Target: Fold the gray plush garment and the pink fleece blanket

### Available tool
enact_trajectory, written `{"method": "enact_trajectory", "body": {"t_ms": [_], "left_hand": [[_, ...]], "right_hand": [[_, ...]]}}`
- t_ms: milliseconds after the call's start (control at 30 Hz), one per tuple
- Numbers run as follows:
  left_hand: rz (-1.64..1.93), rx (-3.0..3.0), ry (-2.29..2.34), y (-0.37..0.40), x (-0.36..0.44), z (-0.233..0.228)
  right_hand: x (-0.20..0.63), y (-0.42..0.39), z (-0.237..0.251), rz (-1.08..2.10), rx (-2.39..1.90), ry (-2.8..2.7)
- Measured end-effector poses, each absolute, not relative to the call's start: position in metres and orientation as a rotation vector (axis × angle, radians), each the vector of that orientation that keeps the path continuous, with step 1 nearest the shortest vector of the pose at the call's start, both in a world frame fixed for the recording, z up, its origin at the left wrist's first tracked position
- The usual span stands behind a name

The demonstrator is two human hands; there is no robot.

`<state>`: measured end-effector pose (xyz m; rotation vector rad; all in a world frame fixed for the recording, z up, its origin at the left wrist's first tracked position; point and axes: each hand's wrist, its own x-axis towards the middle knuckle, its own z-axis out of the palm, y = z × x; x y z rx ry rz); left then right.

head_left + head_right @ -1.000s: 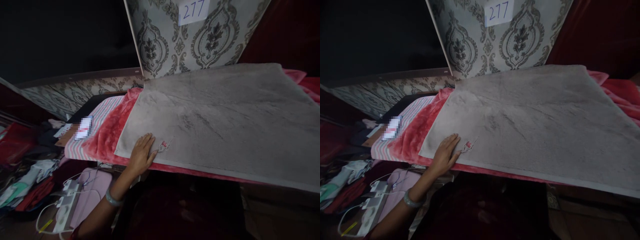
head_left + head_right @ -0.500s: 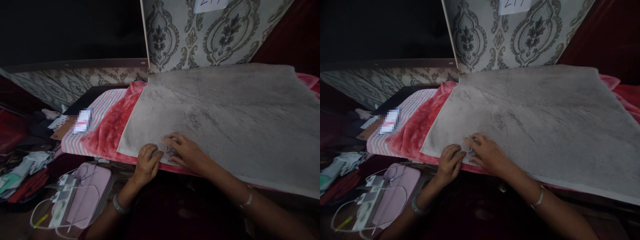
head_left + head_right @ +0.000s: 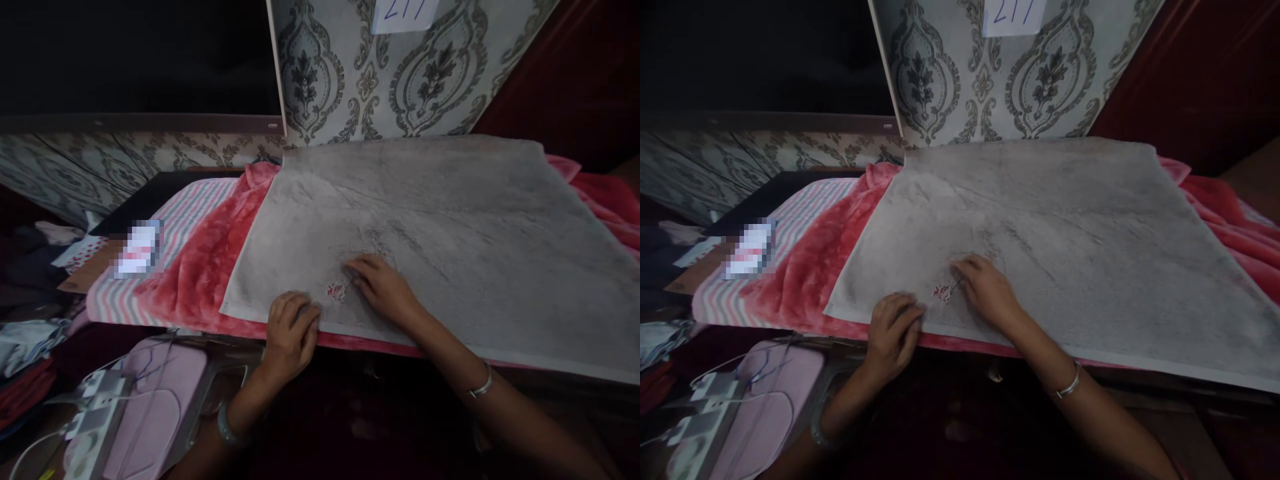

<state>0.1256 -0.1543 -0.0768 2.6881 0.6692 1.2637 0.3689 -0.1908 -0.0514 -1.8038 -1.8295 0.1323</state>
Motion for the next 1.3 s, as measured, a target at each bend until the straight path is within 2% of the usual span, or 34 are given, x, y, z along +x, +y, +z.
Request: {"method": "enact_trajectory", "body": {"t_ms": [133,267,433,700,867,1133,1300], "left_hand": [[1.113,2.763,0.542,-0.167,0.143,-0.065],[0.925,2.832,0.654,-0.175,0.156,-0.072],[0.938,2.825,0.718,-0.177,0.156,-0.084],[0.918,2.762,0.725,-0.176,0.155,-0.074],[0.967,2.664,0.775,-0.17,0.157,-0.069],[0.82,2.738,0.857,-0.165,0.162,-0.064],[0.637,2.859,0.874,-0.165,0.168,-0.059]], "right_hand": [[0.362,-0.192,-0.048,0.08,-1.828,-1.986],[0.358,-0.188,-0.041,0.067,-1.865,-2.072],[0.354,-0.18,-0.042,0.133,-1.822,-1.96],[0.36,-0.171,-0.056,0.321,-1.683,-1.816],[0.352,-0.19,-0.057,0.212,-1.612,-1.908],[0.352,-0.214,-0.055,0.114,-1.642,-1.885],[0.336,-0.223,-0.063,0.071,-1.787,-2.139]]}}
